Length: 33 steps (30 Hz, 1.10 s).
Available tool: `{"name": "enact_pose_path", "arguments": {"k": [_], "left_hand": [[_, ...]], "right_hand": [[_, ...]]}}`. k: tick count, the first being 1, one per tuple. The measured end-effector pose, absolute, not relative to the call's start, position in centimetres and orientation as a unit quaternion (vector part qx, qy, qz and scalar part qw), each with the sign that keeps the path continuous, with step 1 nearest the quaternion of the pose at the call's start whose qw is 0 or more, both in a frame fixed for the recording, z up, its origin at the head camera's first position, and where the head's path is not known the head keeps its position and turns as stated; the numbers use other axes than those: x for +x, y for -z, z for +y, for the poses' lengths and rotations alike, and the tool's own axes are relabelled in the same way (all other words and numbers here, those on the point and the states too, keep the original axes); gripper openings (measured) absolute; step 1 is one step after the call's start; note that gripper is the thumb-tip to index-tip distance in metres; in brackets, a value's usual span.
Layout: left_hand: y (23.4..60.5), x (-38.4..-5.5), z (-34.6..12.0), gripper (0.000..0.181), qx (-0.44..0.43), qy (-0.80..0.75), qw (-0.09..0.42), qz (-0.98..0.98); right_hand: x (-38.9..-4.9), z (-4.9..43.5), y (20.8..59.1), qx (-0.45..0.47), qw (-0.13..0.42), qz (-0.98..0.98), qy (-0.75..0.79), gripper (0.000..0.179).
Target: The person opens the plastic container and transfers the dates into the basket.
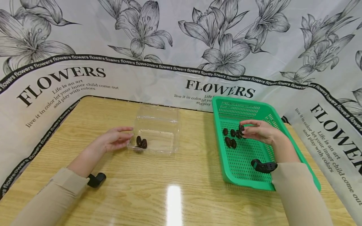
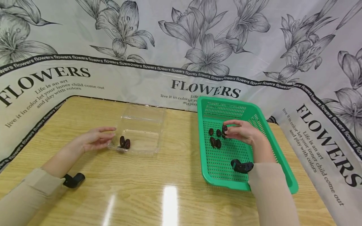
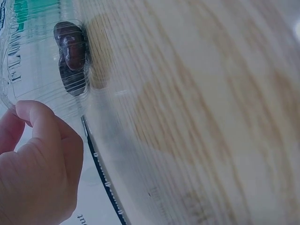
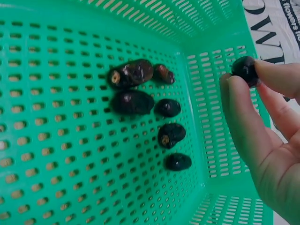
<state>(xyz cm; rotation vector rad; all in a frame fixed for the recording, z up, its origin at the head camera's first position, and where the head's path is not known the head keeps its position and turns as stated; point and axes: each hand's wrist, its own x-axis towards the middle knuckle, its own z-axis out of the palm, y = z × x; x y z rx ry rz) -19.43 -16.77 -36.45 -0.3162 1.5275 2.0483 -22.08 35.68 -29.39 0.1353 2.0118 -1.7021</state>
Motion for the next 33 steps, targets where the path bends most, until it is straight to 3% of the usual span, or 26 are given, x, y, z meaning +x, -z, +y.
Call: {"name": "enact_pose_path", "arguments": {"k": [6, 14, 22, 33], "left_hand": [[36.5, -19.4, -16.9, 0.057, -0.117, -0.763, 0.279, 0.571], [36.6, -19.4, -16.9, 0.06, -0.116, -0.761, 0.28, 0.573], [36.6, -19.3, -17.1, 0.06, -0.118, -0.76, 0.281, 0.573], [36.3, -19.3, -16.9, 0.06, -0.117, -0.761, 0.281, 0.572]], "right_hand": [[-22.6, 36.0, 30.2, 0.053, 0.262, 0.776, 0.572, 0.034], [-22.8, 36.3, 31.0, 0.034, 0.299, 0.818, 0.49, 0.055], [-22.9, 35.6, 32.1, 0.03, 0.335, 0.837, 0.431, 0.052], [-23.1, 35.5, 32.7, 0.026, 0.322, 0.849, 0.418, 0.047]]}}
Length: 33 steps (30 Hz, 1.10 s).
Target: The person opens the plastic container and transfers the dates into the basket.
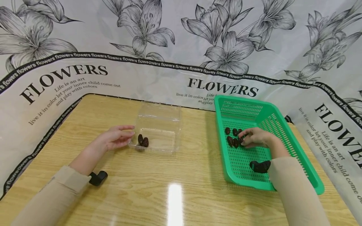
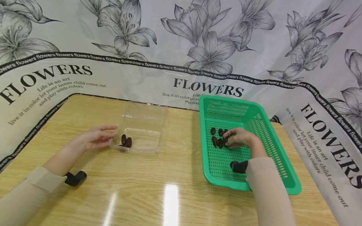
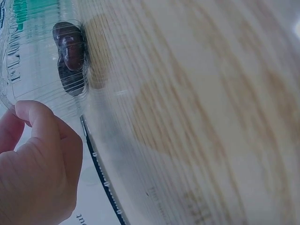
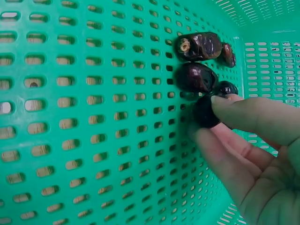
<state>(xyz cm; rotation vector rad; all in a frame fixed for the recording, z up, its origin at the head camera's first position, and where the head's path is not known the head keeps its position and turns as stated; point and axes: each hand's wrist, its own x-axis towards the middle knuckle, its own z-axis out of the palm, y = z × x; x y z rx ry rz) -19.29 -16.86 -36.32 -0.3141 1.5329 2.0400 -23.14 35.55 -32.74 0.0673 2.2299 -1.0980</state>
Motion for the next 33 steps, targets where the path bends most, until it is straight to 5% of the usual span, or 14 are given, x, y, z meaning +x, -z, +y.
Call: {"name": "enact_pose_path", "arguments": {"k": [33], "left_hand": [[36.2, -19.4, -16.9, 0.059, -0.112, -0.761, 0.286, 0.571]], "right_hand": [[-22.9, 34.4, 27.8, 0.001, 0.277, 0.841, 0.464, 0.064]]}}
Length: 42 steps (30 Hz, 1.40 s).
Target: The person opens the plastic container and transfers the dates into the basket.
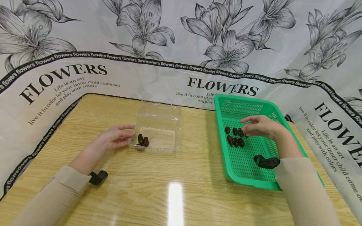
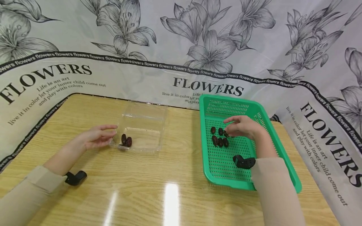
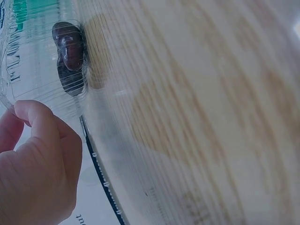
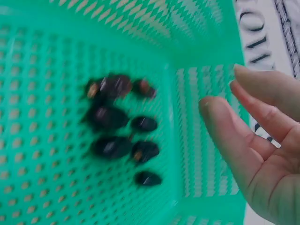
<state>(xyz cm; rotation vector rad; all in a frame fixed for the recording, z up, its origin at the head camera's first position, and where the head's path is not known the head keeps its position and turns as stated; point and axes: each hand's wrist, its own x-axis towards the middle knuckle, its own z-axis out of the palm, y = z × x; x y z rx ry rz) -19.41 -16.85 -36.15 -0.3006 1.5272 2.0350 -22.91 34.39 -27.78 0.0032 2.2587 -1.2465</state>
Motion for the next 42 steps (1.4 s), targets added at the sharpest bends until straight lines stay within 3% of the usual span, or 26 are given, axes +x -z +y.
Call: {"name": "enact_pose_path", "arguments": {"k": [10, 19, 24, 42], "left_hand": [[36.4, -19.8, -16.9, 0.061, -0.113, -0.761, 0.284, 0.573], [36.4, -19.5, -16.9, 0.058, -0.113, -0.763, 0.278, 0.572], [36.4, -19.5, -16.9, 0.057, -0.114, -0.761, 0.277, 0.575], [36.5, -19.5, -17.0, 0.057, -0.113, -0.767, 0.279, 0.567]], "right_hand": [[-23.4, 28.7, 25.1, -0.046, 0.26, 0.804, 0.533, 0.053], [-24.0, 23.3, 25.2, -0.063, 0.262, 0.785, 0.558, 0.045], [-24.5, 20.4, 25.9, -0.079, 0.272, 0.78, 0.558, 0.051], [-24.7, 10.3, 30.6, -0.092, 0.357, 0.758, 0.538, 0.045]]}}
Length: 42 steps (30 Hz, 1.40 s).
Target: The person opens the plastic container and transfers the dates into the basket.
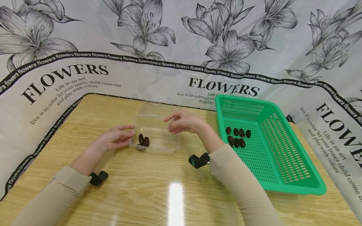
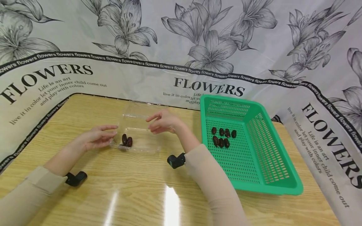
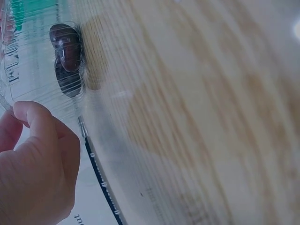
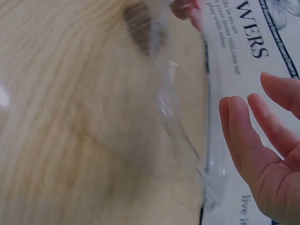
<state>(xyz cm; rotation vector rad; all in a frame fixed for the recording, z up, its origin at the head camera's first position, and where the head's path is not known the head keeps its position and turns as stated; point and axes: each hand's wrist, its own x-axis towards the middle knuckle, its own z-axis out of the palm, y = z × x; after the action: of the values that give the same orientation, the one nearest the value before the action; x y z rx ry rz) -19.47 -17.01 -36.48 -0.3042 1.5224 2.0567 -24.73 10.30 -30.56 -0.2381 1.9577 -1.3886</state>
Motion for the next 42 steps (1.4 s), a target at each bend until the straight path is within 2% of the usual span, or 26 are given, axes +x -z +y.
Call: {"name": "enact_pose_path", "arguments": {"k": [5, 14, 19, 32, 42], "left_hand": [[36.4, -19.7, -16.9, 0.057, -0.112, -0.765, 0.275, 0.571], [36.5, -19.4, -17.0, 0.059, -0.126, -0.76, 0.279, 0.573], [36.7, -19.5, -16.9, 0.059, -0.12, -0.768, 0.28, 0.564], [36.6, -19.6, -17.0, 0.058, -0.115, -0.76, 0.28, 0.575], [36.4, -19.5, -16.9, 0.057, -0.12, -0.767, 0.279, 0.565]], "right_hand": [[-24.4, 8.0, 31.9, -0.086, 0.37, 0.765, 0.52, 0.043], [-23.0, 4.5, 34.2, -0.068, 0.356, 0.788, 0.498, 0.037], [-22.5, 3.7, 35.2, -0.045, 0.328, 0.811, 0.481, 0.031], [-21.6, 1.5, 36.7, -0.008, 0.252, 0.851, 0.46, 0.032], [-21.4, 1.4, 36.7, 0.003, 0.246, 0.846, 0.474, 0.027]]}}
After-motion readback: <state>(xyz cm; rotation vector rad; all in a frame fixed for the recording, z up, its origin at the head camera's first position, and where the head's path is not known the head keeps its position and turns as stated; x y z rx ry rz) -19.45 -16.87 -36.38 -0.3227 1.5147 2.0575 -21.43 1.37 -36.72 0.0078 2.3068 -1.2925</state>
